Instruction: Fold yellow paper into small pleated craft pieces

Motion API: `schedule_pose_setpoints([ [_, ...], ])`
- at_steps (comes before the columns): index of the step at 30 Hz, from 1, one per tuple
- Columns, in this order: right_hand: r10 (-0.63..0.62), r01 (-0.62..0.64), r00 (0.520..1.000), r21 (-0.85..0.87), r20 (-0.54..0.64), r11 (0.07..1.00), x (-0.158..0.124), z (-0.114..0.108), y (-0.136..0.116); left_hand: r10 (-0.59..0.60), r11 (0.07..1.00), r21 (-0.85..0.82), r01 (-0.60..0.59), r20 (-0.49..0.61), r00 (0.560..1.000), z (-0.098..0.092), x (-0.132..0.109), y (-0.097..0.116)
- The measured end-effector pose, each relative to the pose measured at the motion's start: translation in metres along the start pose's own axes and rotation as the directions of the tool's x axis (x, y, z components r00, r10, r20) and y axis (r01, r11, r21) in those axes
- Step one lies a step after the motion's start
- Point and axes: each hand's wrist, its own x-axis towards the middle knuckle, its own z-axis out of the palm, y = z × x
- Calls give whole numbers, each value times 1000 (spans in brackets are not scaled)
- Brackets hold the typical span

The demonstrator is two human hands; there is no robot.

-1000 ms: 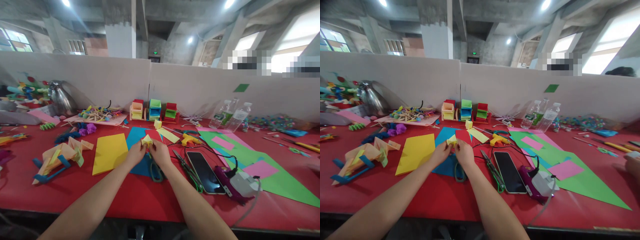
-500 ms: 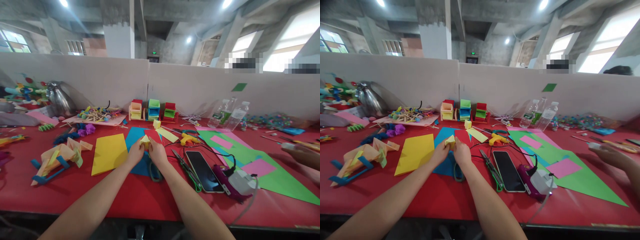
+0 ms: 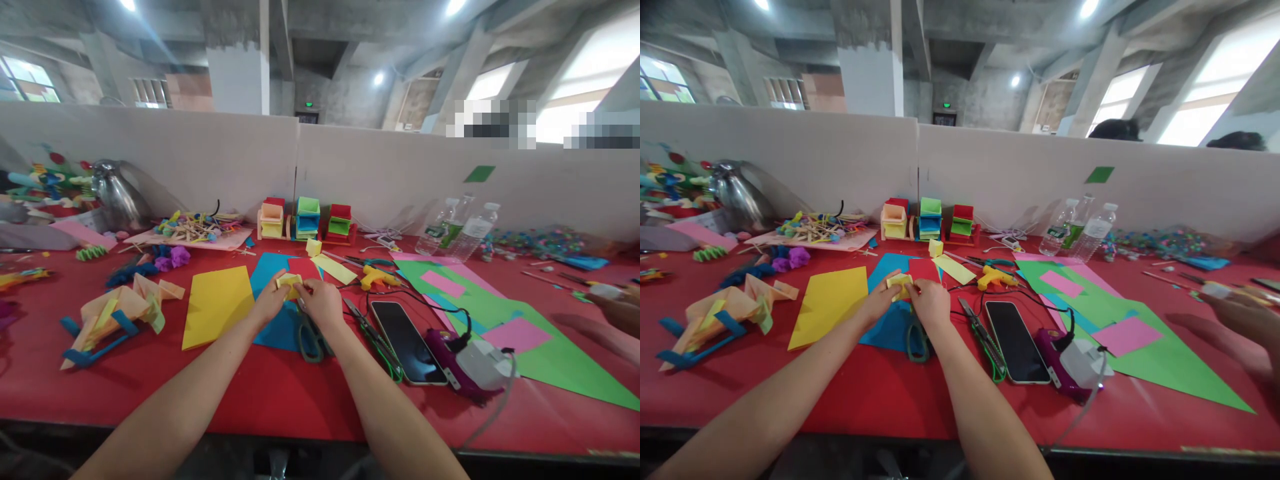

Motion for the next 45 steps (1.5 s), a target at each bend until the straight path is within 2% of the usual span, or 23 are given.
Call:
schedule_pose_setpoints([
  [6,-4,-5,998,143,64,990,4,-2,10,-67,986,-147,84,116,991,0,-7,8],
  [12,-10,-67,973,324,229,944,9,-4,25,-20,988,-145,55,232,973,-5,-10,14],
  [15,-27,-95,954,388,297,917,10,-5,28,58,997,-62,-45,223,973,-7,-8,16],
  [18,-32,-114,945,418,325,901,9,-5,29,223,969,59,-239,202,954,-13,-9,24],
  [20,-24,-122,946,424,322,898,9,-5,30,338,913,149,-381,246,908,-18,-12,33],
  [22,-14,-125,952,428,306,895,10,-6,31,402,841,224,-493,353,845,-23,-15,40],
  [24,-4,-123,960,436,279,891,11,-6,33,414,771,282,-571,460,786,-25,-16,43],
  [26,13,-125,969,447,245,886,13,-7,36,400,712,337,-616,527,750,-25,-15,43],
  [30,55,-140,980,472,189,870,15,-6,40,379,626,431,-650,560,737,-21,-10,34],
  [32,75,-146,984,479,164,866,15,-5,42,390,604,458,-652,544,743,-19,-7,30],
  [34,105,-153,986,474,126,867,15,-4,43,424,600,487,-635,480,768,-19,-5,27],
  [37,190,-187,981,444,38,876,20,-4,49,493,639,538,-550,263,829,-21,-2,24],
  [40,262,-230,965,404,-25,886,37,-2,56,513,713,533,-456,47,857,-23,2,21],
  [45,284,-252,955,274,-85,928,81,8,56,449,837,416,-357,-147,881,-22,7,19],
])
